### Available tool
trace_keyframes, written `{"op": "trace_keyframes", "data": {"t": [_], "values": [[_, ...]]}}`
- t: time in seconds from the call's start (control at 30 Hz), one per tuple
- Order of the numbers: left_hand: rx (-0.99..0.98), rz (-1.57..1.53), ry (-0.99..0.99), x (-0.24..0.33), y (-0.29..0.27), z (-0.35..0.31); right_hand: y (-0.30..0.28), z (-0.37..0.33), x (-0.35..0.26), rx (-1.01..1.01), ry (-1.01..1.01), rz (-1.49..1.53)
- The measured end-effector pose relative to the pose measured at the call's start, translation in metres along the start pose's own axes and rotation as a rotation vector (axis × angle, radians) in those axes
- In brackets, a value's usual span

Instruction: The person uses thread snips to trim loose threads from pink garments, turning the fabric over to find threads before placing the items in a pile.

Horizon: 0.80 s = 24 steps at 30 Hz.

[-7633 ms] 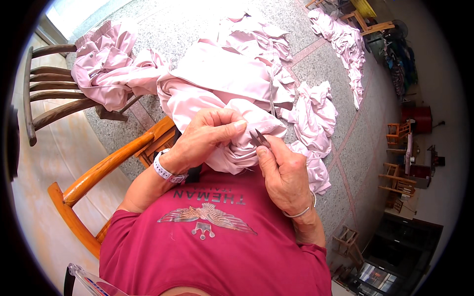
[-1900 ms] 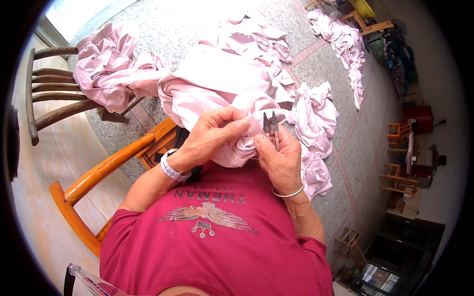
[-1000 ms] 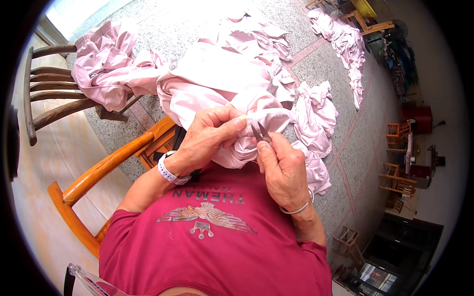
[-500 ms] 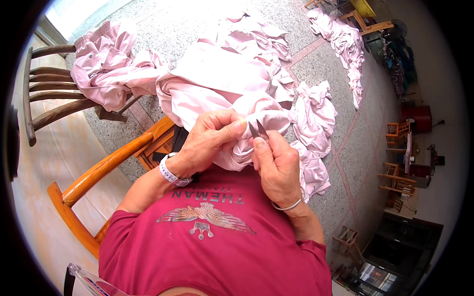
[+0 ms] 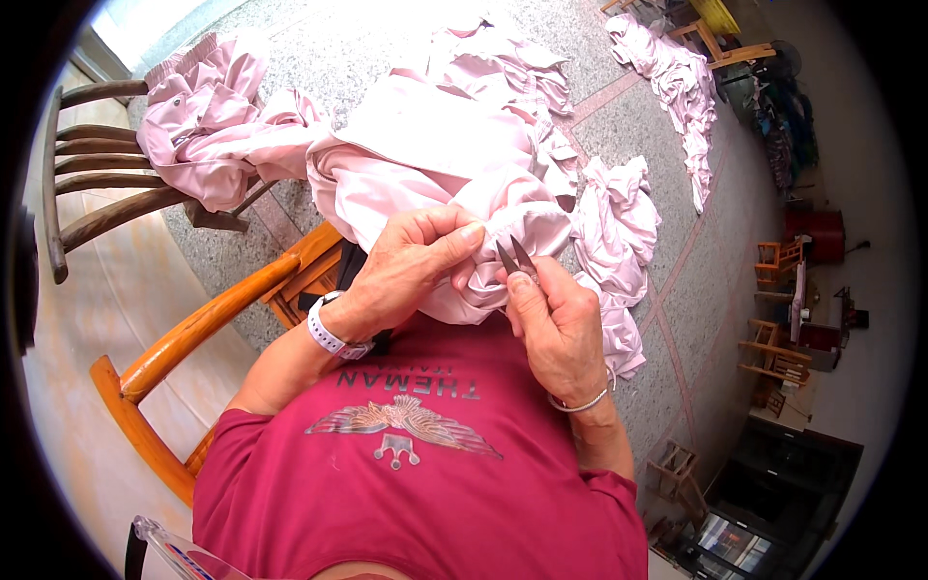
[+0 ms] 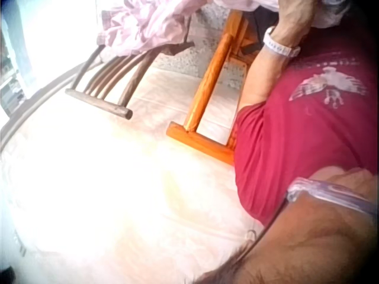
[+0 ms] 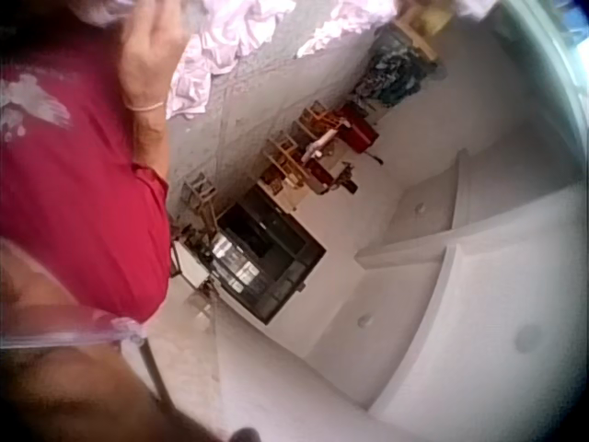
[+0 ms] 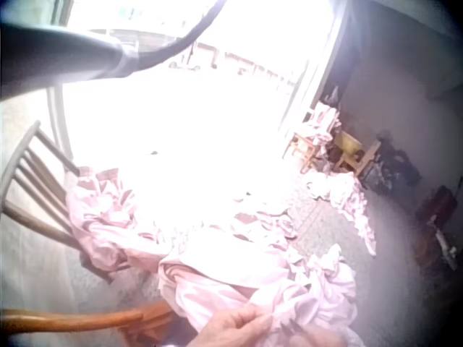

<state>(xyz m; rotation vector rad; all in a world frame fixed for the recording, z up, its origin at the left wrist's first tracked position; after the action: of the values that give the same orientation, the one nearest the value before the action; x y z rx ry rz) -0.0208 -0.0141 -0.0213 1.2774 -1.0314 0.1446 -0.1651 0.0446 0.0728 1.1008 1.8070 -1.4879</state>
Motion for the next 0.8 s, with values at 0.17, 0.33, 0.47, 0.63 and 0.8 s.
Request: {"op": "trace_keyframes", "data": {"t": [0.17, 0.33, 0.47, 0.63, 0.8], "values": [[-0.003, 0.092, 0.028, 0.002, 0.001, -0.001, -0.001, -0.001, -0.007, 0.004, -0.029, -0.085], [-0.006, 0.116, 0.044, 0.005, 0.002, -0.003, -0.001, -0.001, -0.008, -0.009, -0.019, -0.101], [-0.011, 0.115, 0.049, 0.005, 0.003, -0.002, -0.003, -0.001, -0.007, -0.022, -0.007, -0.111], [0.001, 0.147, 0.049, 0.004, 0.002, -0.002, -0.003, -0.001, -0.012, -0.039, 0.031, -0.097], [0.009, 0.151, 0.045, 0.004, 0.002, -0.003, -0.004, 0.000, -0.012, -0.047, 0.034, -0.103]]}}
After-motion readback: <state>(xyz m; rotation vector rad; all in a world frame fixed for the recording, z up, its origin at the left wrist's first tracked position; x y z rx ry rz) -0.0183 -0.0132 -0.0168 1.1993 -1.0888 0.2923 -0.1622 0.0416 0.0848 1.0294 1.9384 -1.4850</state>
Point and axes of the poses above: each hand's wrist, its own z-axis towards the middle knuckle, its own y-axis out of the palm, x = y × z, the point moved 2 cm from there along z, towards the middle knuckle, and after that the axes turned 2 degrees about x, right-handed, at the moved point
